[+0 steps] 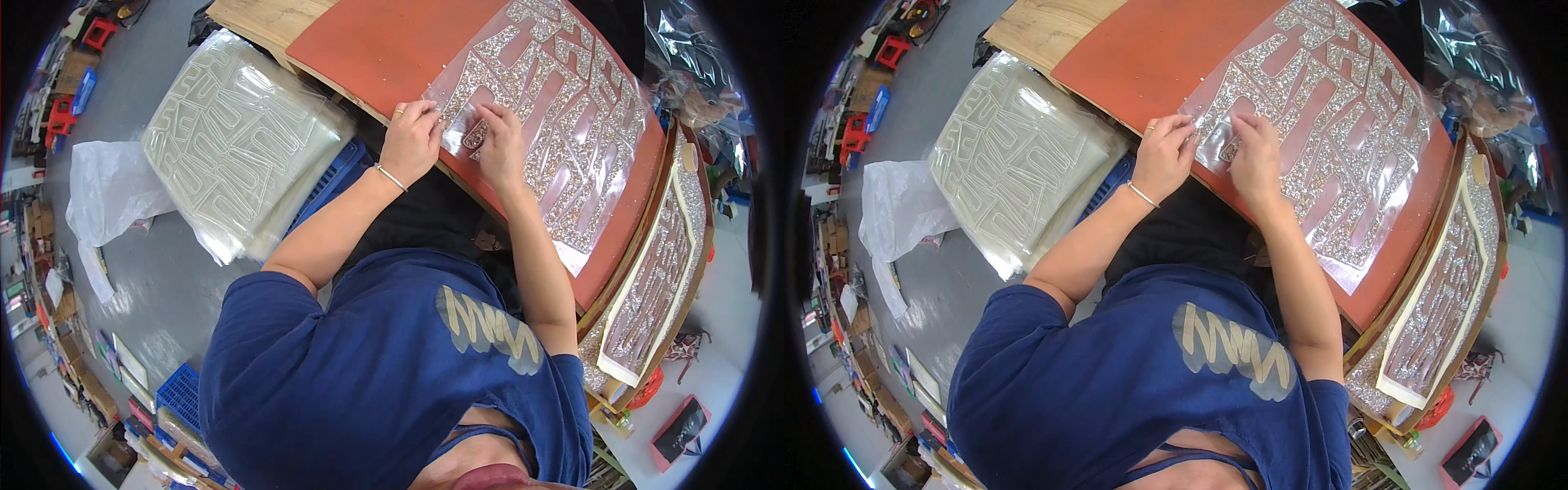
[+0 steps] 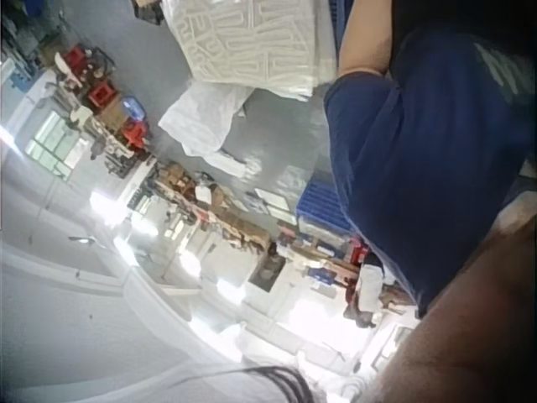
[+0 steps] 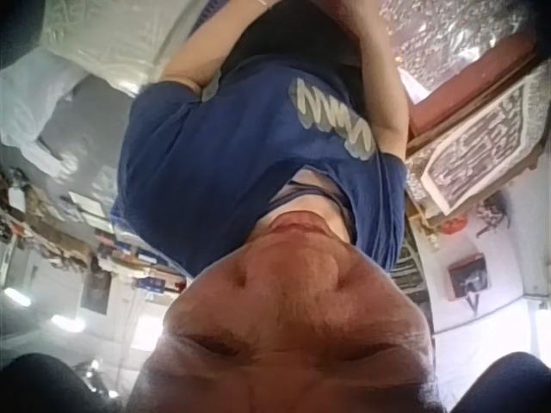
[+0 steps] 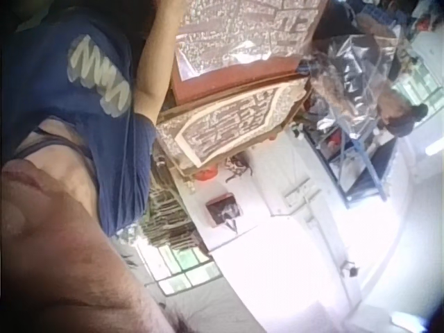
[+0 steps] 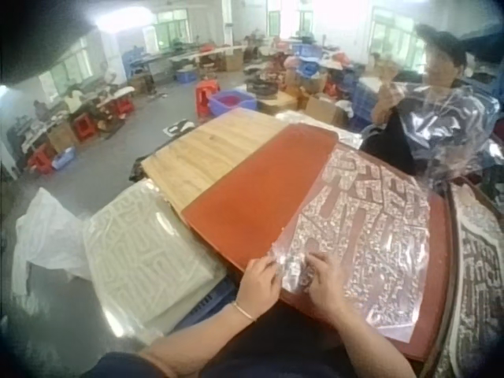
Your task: The recorder and another worker are peeling and organizing decorative patterned material components for shoe assembly.
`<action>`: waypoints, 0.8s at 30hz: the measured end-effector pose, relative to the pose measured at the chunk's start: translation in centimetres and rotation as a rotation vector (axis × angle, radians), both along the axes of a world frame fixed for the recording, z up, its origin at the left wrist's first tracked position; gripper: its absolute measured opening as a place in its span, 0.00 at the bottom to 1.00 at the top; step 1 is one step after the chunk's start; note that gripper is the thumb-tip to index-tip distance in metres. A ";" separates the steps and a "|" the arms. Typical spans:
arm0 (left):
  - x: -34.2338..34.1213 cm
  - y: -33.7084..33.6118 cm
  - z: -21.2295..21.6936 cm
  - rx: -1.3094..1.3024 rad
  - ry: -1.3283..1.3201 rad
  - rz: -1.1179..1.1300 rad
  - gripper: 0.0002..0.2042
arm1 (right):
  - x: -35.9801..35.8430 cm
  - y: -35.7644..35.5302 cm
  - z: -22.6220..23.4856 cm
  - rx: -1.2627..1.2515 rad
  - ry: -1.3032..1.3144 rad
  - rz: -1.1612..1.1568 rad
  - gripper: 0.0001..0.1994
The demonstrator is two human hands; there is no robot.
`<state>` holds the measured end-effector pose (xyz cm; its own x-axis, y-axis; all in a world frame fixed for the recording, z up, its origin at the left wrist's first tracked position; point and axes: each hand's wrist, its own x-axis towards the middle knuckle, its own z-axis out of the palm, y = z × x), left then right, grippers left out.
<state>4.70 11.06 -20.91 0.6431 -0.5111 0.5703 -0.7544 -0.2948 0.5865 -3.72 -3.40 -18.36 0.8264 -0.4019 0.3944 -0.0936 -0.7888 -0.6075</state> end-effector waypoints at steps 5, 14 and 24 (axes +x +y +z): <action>0.2 -1.0 0.0 0.012 0.037 0.052 0.08 | -0.3 1.8 -1.4 -0.237 0.002 0.051 0.16; 1.6 -1.6 1.3 0.166 0.240 0.105 0.08 | 1.1 2.2 0.3 -0.683 0.218 0.071 0.15; 1.0 -2.0 1.3 0.178 0.149 0.045 0.10 | -0.3 -3.7 1.0 0.180 0.226 -0.004 0.18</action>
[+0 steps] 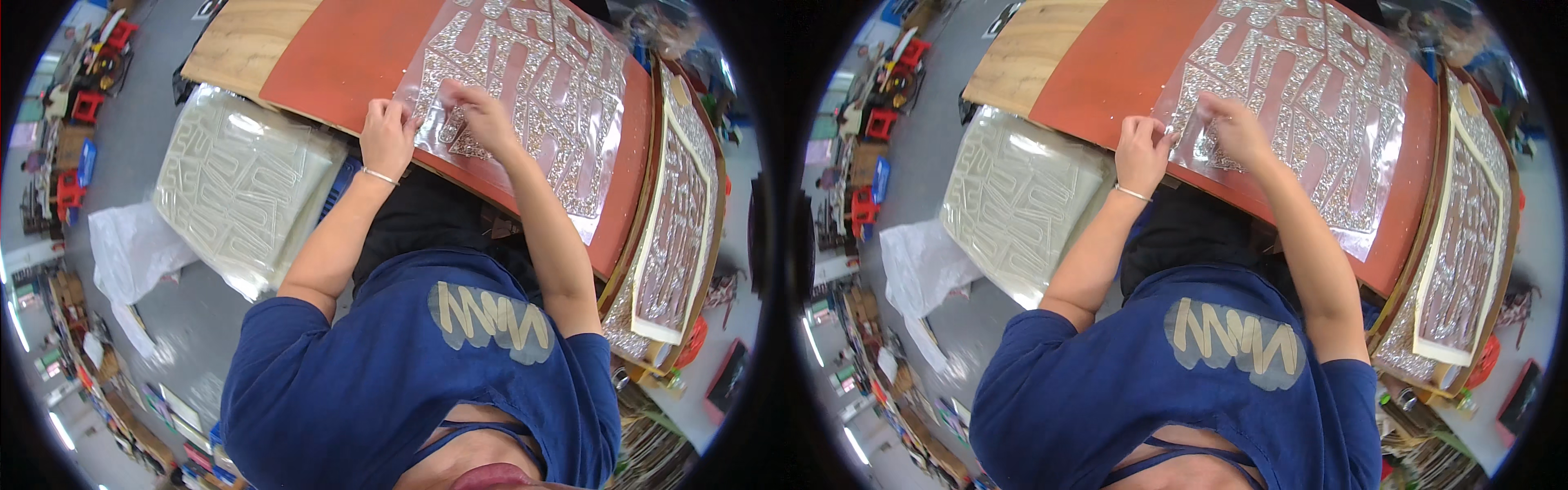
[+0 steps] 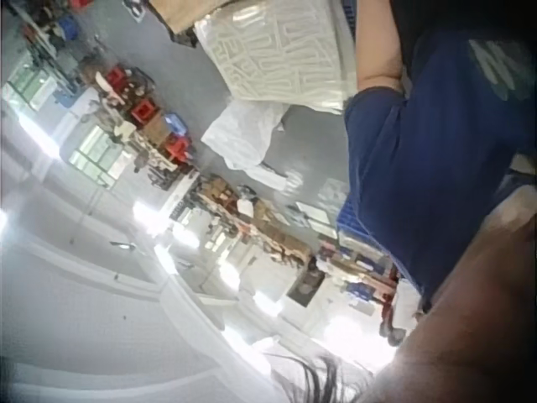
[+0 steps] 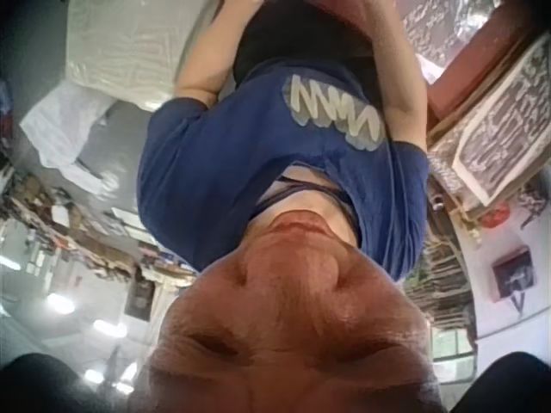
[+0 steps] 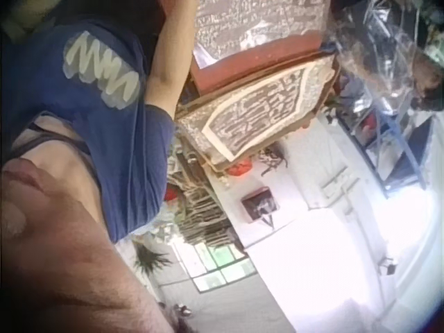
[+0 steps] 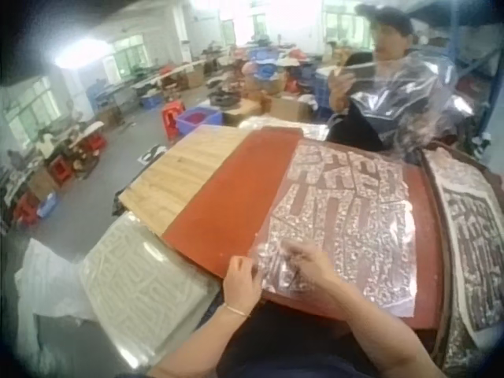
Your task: The recorder and another worker are peeling and organizing decorative patterned material components for shoe assembly.
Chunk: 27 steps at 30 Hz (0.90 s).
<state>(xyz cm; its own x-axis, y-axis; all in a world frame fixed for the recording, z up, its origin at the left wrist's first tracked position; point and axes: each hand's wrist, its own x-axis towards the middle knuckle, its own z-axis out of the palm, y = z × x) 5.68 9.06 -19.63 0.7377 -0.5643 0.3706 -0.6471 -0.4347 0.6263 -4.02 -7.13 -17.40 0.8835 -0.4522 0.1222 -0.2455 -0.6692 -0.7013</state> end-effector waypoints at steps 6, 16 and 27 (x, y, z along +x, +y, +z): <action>-0.2 1.1 -1.8 -0.116 -0.264 -0.039 0.06 | -20.6 -5.5 2.0 0.021 -0.244 -0.733 0.10; 1.6 1.4 0.0 0.031 0.083 -0.198 0.10 | -48.0 -5.2 0.1 -0.321 0.534 -0.893 0.10; 1.3 2.4 -0.1 -0.088 0.198 -0.126 0.08 | -23.9 -3.5 2.9 -0.194 -0.153 -0.661 0.09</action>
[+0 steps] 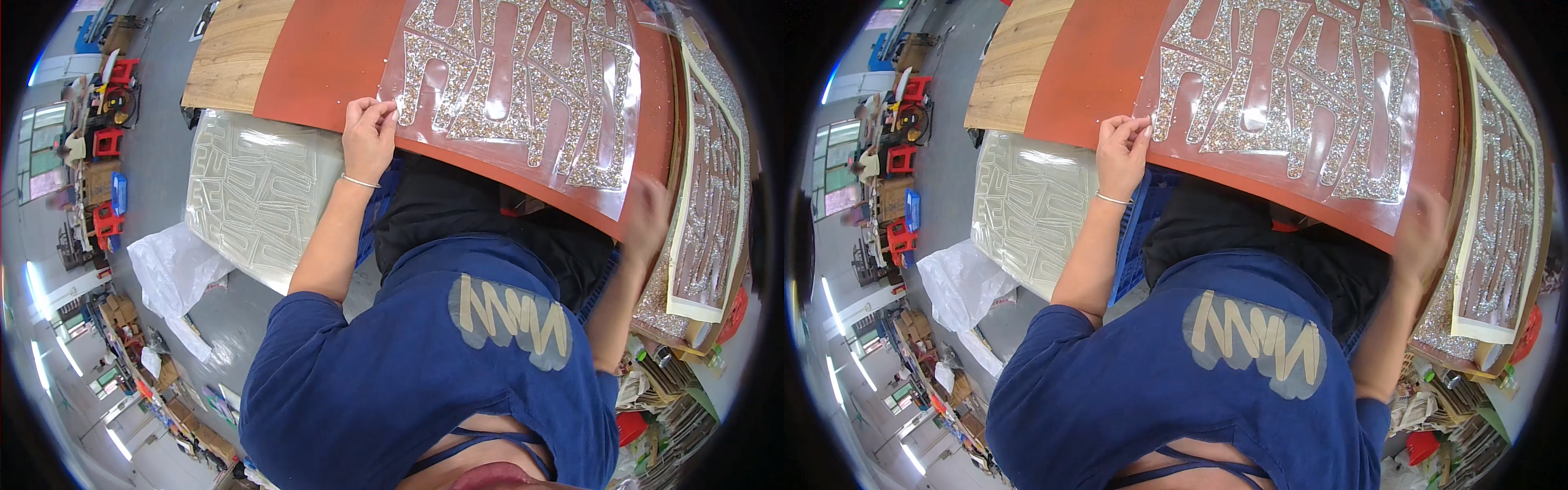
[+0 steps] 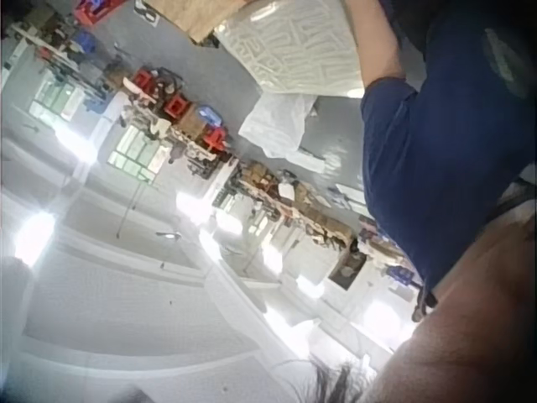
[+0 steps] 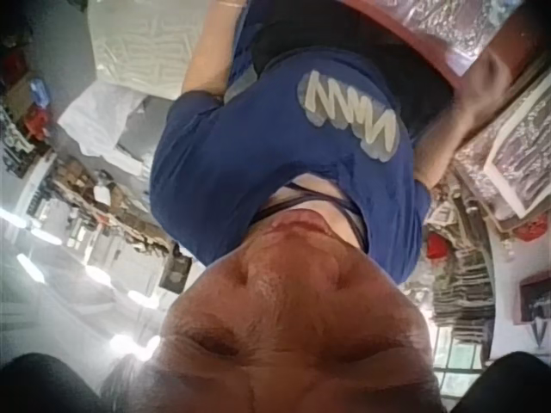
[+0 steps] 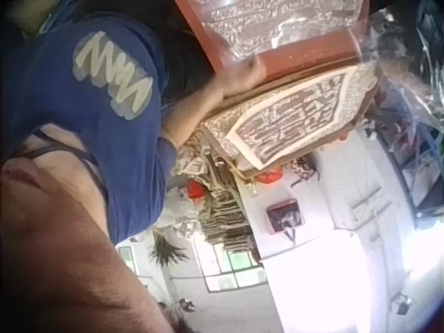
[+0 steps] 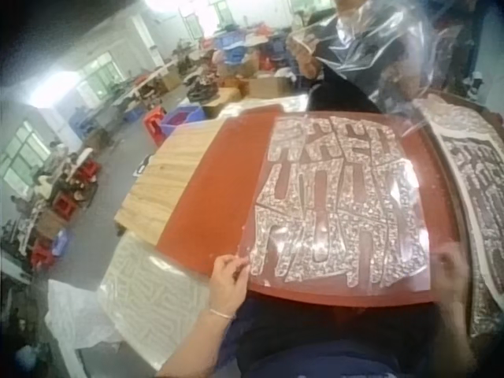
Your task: The recorder and another worker are peeling and organizing decorative patterned material components for shoe assembly.
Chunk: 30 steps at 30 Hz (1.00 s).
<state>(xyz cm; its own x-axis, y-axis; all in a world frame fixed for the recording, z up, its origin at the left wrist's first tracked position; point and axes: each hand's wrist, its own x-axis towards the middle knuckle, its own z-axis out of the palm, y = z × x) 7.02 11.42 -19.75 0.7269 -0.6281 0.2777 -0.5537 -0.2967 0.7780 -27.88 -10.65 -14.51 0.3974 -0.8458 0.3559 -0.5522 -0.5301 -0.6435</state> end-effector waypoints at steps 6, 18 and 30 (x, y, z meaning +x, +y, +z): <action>-0.1 -0.7 -0.7 -0.019 -0.122 -0.003 0.06 | 23.0 7.3 -3.8 -0.102 -0.191 0.784 0.05; -0.2 -0.6 -0.8 -0.043 -0.223 -0.046 0.08 | 26.8 6.8 -5.2 -0.301 -0.018 0.870 0.09; -1.0 -0.8 -0.2 0.045 -0.339 -0.041 0.09 | 27.9 5.0 -4.3 0.051 0.028 0.871 0.07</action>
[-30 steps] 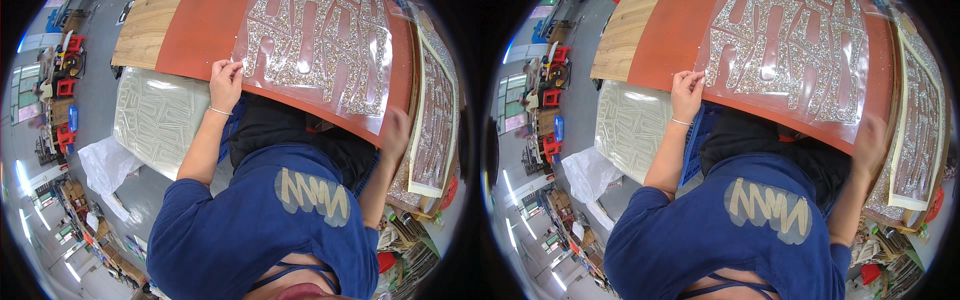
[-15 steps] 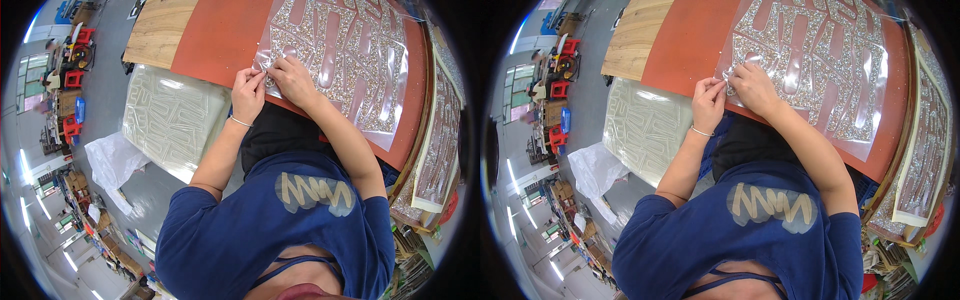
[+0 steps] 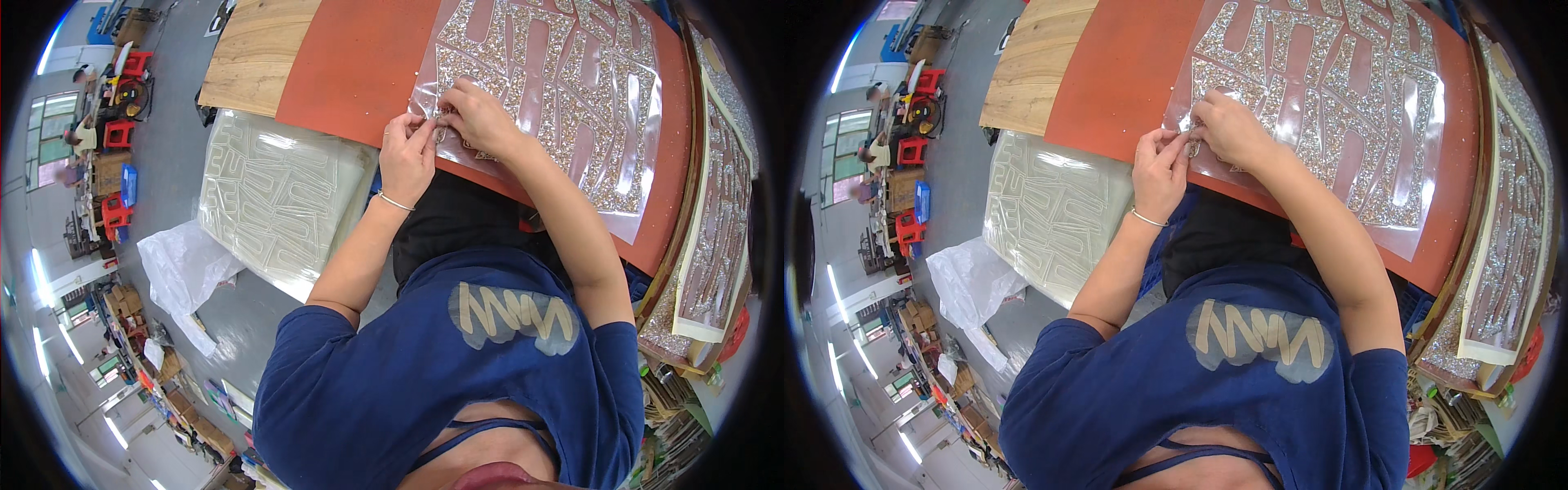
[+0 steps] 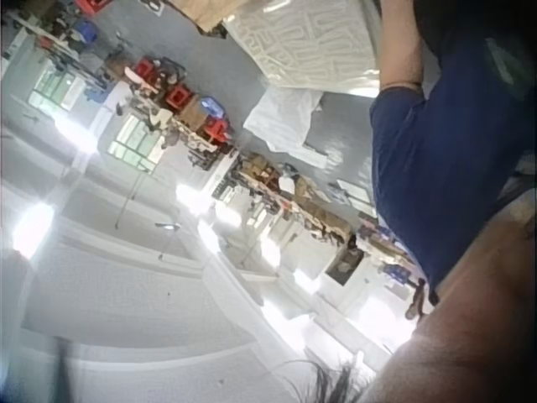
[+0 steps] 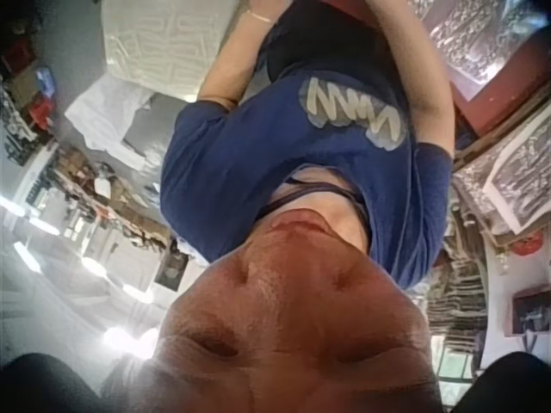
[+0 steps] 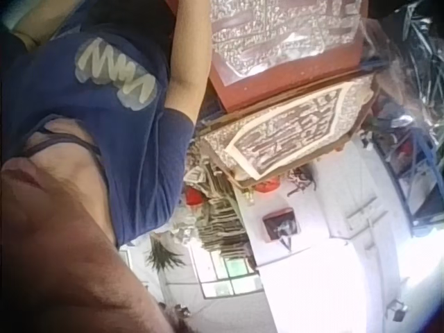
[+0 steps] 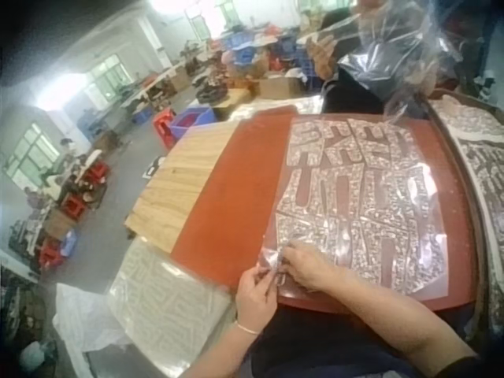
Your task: The recorder and another worker are peeling and organizing decorative patterned material components for shoe assembly.
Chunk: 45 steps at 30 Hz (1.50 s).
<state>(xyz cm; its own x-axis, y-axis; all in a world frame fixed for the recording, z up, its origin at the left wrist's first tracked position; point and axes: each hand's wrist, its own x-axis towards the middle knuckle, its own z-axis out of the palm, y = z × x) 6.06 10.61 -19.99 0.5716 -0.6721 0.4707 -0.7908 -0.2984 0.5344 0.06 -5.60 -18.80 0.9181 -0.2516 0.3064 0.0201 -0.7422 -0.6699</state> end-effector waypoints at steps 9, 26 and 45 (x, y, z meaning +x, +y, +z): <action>-0.3 -0.9 0.6 0.125 -0.199 -0.039 0.11 | 1.2 -0.5 -0.8 -0.042 0.101 -0.092 0.04; 1.4 -0.3 1.4 0.219 0.181 -0.146 0.11 | -16.8 -4.3 1.9 0.776 -0.434 -0.504 0.12; -0.6 -1.1 2.1 0.505 -0.232 -0.149 0.18 | -48.0 -3.4 1.8 -0.327 0.459 -1.345 0.04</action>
<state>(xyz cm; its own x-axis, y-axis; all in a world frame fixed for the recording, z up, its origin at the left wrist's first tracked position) 5.51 9.49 -17.90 0.3734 -0.9115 0.1725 -0.9235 -0.3476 0.1624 -47.97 -8.96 -16.96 0.0811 -0.9599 0.2683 -0.9630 -0.1449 -0.2274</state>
